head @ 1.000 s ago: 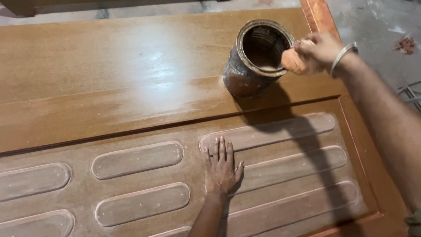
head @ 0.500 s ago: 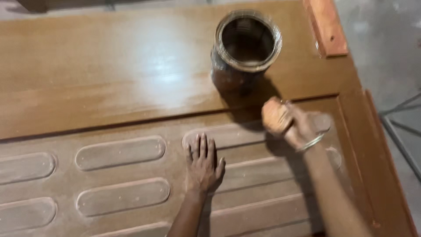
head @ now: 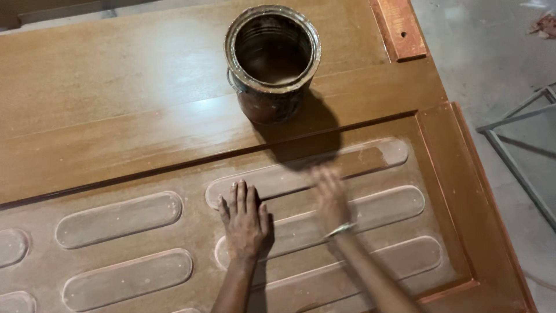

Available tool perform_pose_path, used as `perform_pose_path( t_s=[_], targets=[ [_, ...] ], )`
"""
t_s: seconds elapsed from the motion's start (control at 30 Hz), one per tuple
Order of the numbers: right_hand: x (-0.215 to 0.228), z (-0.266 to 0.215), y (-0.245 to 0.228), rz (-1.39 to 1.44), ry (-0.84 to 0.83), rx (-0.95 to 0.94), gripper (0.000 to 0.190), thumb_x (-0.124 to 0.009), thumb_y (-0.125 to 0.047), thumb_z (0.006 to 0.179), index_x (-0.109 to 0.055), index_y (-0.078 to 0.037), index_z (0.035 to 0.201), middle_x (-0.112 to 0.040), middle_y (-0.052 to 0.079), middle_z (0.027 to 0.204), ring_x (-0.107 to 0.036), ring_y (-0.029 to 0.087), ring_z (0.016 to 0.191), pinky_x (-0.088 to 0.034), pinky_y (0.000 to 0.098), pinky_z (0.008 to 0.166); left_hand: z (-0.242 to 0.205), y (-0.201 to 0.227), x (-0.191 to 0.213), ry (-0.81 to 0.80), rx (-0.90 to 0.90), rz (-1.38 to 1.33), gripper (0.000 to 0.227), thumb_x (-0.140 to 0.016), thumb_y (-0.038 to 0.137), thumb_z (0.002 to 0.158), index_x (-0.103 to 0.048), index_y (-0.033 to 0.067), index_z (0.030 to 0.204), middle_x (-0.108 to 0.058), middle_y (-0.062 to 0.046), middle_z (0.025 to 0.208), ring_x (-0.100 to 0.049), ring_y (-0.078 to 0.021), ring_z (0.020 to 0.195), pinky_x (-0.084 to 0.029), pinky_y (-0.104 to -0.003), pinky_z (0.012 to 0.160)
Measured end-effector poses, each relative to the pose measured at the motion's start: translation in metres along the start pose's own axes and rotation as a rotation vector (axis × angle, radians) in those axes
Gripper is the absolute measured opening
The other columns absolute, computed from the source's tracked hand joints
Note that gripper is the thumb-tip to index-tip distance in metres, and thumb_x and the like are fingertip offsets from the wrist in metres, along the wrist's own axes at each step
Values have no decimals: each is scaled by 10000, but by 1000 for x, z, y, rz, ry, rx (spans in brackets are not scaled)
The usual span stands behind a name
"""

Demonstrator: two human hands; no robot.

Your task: The person applies a brown liquid finish to a wooden door using a cloth. They repeatedly dip the cloth into a metal can and wipe the finish onto the door's surface, covering the flat frame and the recessed oval panels systematically.

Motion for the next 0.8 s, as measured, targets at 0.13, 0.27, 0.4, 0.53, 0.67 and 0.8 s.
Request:
perform_pose_path(
  t_s=[0.13, 0.27, 0.4, 0.53, 0.67, 0.8],
  targets=[
    [21, 18, -113, 483, 139, 264, 446, -589, -144, 927, -598, -19, 1354, -615, 176, 1408, -500, 325, 1352, -374, 469, 1135, -11, -19, 8, 124, 83, -113, 497, -486, 223, 996, -513, 25, 1450, -496, -171, 1556, -374, -345, 1521, -144, -556, 1294],
    [8, 8, -38, 282, 131, 293, 387, -537, -87, 1014, -618, -82, 1393, -651, 104, 1389, -551, 282, 1357, -427, 427, 1186, -8, -19, 9, 151, 100, -93, 486, -525, 222, 990, -515, 36, 1438, -511, -162, 1537, -391, -344, 1497, -184, -569, 1271],
    [3, -1, 163, 286, 23, -358, 467, -490, 36, 1005, -590, -109, 1438, -611, 151, 1416, -595, 297, 1273, -476, 390, 1109, -7, -17, 8, 118, 116, -61, 511, -541, 260, 980, -508, 37, 1439, -502, -168, 1535, -387, -349, 1489, -179, -591, 1249],
    [34, 4, 207, 112, 212, -183, 657, -528, 85, 819, -599, -63, 1454, -585, 182, 1495, -532, 366, 1368, -433, 414, 1157, -7, -16, 11, 147, 129, -89, 520, -534, 294, 981, -508, 39, 1434, -484, -182, 1544, -380, -372, 1484, -161, -611, 1238],
    [11, 4, 114, 352, 150, -313, 368, -515, -11, 976, -672, -114, 1293, -638, 130, 1427, -572, 268, 1409, -442, 361, 1224, -8, -21, 15, 225, 151, -239, 532, -458, 322, 1045, -481, 11, 1476, -460, -208, 1567, -354, -421, 1507, -146, -615, 1255],
    [9, 7, -100, 473, 196, 150, 485, -510, 6, 922, -599, -13, 1398, -592, 136, 1460, -505, 287, 1434, -324, 499, 1256, -17, -41, 39, 437, 289, -499, 547, -346, 349, 1077, -477, -1, 1477, -472, -231, 1558, -398, -410, 1498, -243, -565, 1254]
  ],
)
Point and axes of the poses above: each hand's wrist, its own z-axis towards the middle knuckle, its own x-axis out of the back of the hand, y = z × x, the point moved 6 cm from there along z, towards the middle knuckle
